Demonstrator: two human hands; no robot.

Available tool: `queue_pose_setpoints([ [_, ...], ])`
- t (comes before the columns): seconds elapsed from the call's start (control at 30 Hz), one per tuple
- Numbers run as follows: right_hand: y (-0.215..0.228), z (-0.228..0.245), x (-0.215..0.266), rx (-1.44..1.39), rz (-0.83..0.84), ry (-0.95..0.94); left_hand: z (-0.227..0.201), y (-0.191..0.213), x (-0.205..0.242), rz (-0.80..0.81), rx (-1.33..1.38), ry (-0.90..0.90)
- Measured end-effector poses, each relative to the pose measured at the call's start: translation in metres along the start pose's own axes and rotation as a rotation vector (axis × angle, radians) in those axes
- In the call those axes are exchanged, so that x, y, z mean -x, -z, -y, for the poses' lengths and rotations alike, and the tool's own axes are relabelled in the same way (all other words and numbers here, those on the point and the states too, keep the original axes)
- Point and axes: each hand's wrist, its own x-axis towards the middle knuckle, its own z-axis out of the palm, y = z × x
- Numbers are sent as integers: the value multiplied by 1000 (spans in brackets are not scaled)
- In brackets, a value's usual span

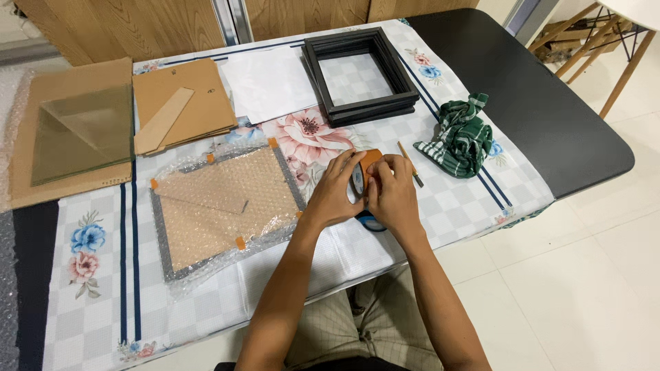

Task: The person wraps an artwork with bubble wrap, using scissors to cut pieces of tape and securing the wrap by hand.

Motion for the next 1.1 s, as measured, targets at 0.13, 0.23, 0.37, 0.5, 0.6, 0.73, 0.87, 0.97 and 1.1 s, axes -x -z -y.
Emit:
queue_pose_setpoints([
  [0.13, 2, -1, 2, -38, -46, 6, 3, -2, 0, -4, -2, -9],
  [0.23, 3, -9, -1, -65, -84, -8, 8, -6, -1, -2, -2, 0],
  [0.37, 6, -11, -8, 32, -88, 32, 9, -7, 1, -2, -12, -2],
  [0.5, 3, -17, -14, 207, -49, 118, 11, -7, 0, -6, -18, -5],
  [0.6, 1, -15, -17, 296, -23, 123, 10, -6, 0, -15, -20, -11],
  [0.73, -10, -17, -13, 392, -80, 216, 11, -7, -1, -20, -35, -20],
  [0.87, -20, -26, -8, 460, -98, 256, 6, -3, -2, -13, -25, -25],
  [0.97, -23, -37, -6, 355, -86, 272, 3, 0, -3, 10, -13, -20],
  [1.1, -24, -47, -4, 261, -58, 270, 0, 4, -3, 28, 10, -14],
])
